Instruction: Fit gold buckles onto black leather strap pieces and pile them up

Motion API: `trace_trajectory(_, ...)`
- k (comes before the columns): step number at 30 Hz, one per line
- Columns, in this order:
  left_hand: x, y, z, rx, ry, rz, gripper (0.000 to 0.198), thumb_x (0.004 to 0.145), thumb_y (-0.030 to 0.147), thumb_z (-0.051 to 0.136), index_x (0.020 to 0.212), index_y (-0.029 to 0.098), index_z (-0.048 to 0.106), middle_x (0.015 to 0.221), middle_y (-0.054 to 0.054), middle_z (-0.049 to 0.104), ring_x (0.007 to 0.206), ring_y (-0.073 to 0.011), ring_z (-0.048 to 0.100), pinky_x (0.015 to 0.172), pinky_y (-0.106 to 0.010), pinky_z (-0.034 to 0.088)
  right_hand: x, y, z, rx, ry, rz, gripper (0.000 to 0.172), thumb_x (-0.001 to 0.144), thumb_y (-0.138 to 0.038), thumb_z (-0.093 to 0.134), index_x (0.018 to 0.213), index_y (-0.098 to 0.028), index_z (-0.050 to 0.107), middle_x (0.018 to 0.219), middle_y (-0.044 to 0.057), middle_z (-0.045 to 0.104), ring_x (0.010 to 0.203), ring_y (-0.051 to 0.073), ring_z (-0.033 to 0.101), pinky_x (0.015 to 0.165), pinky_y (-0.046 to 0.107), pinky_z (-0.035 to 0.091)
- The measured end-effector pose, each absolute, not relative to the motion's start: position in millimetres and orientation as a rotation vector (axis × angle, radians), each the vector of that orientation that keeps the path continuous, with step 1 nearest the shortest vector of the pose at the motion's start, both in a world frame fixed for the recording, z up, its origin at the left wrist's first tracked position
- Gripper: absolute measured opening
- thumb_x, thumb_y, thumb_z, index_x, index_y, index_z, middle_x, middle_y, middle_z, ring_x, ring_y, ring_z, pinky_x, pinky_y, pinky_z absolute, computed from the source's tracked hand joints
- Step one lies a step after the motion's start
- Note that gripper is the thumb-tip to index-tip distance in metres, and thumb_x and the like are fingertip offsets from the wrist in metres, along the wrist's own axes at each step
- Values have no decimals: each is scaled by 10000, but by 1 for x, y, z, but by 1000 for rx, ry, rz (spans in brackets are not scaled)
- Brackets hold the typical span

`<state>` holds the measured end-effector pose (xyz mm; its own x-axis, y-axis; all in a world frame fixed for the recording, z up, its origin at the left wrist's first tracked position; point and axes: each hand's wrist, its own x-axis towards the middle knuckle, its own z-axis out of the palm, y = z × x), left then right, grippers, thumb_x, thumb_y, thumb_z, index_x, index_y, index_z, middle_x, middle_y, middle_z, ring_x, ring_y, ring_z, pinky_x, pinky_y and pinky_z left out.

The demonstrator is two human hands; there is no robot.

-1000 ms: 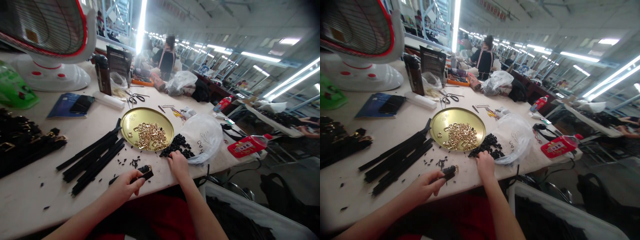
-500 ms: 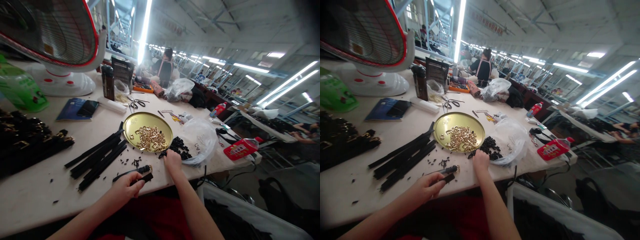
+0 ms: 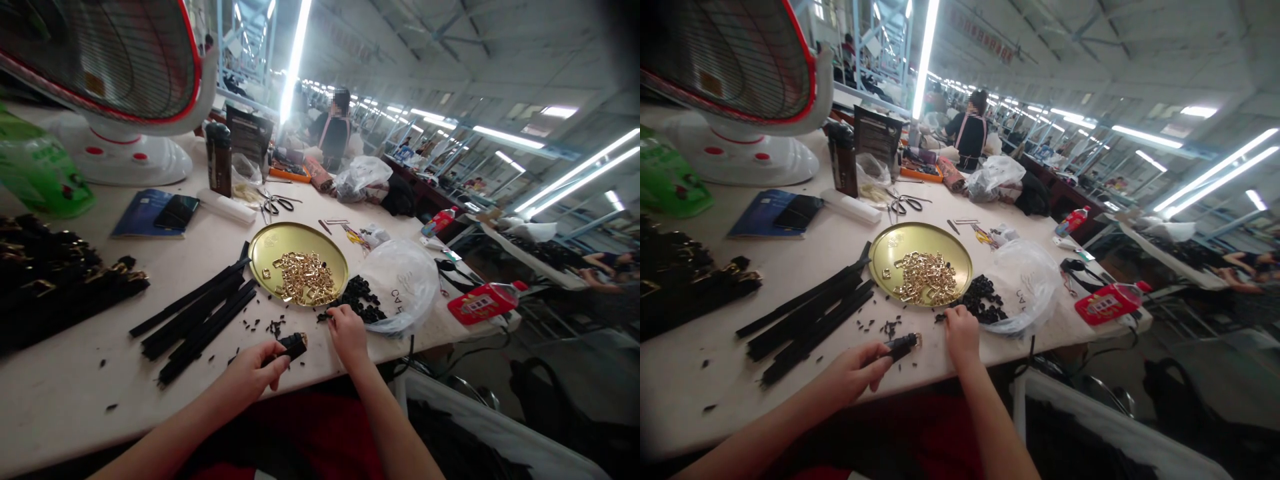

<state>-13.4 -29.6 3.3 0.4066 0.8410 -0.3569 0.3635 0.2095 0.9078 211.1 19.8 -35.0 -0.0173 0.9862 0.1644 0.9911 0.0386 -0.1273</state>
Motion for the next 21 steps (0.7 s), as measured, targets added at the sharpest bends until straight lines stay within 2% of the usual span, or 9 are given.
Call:
trace_trajectory(3, -19, -24, 3, 1338, 1138, 478, 240, 738, 422, 433, 747, 189, 485, 489, 88, 506, 338, -58, 302, 404, -195, 234, 199, 29, -32, -1993, -2186, -11, 92, 759, -184, 542, 809, -194, 619, 830, 64, 581, 789, 191, 530, 684, 283, 330)
trace_trajectory(6, -27, -18, 6, 1269, 1085, 484, 225, 728, 409, 438, 720, 187, 471, 487, 88, 492, 332, -49, 293, 383, -190, 214, 193, 36, -33, -1976, -2193, 11, 71, 743, -166, 546, 739, -182, 615, 801, 59, 590, 752, 182, 539, 661, 274, 347)
trace_trajectory(14, -40, -3, -16, 944, 824, 431, 284, 697, 469, 464, 753, 193, 425, 448, 98, 477, 297, -33, 242, 327, -172, 125, 206, 6, -47, -2074, -1990, 48, 205, 826, -273, 424, 827, -161, 596, 729, 43, 617, 652, 165, 573, 592, 256, 427)
trace_trajectory(21, -39, -1, -27, 729, 736, 353, 348, 666, 526, 515, 708, 196, 410, 423, 101, 439, 311, -26, 238, 340, -172, 91, 197, 8, -55, -2148, -1907, -6, 157, 795, -242, 468, 875, -167, 580, 826, 72, 589, 771, 198, 552, 695, 309, 434)
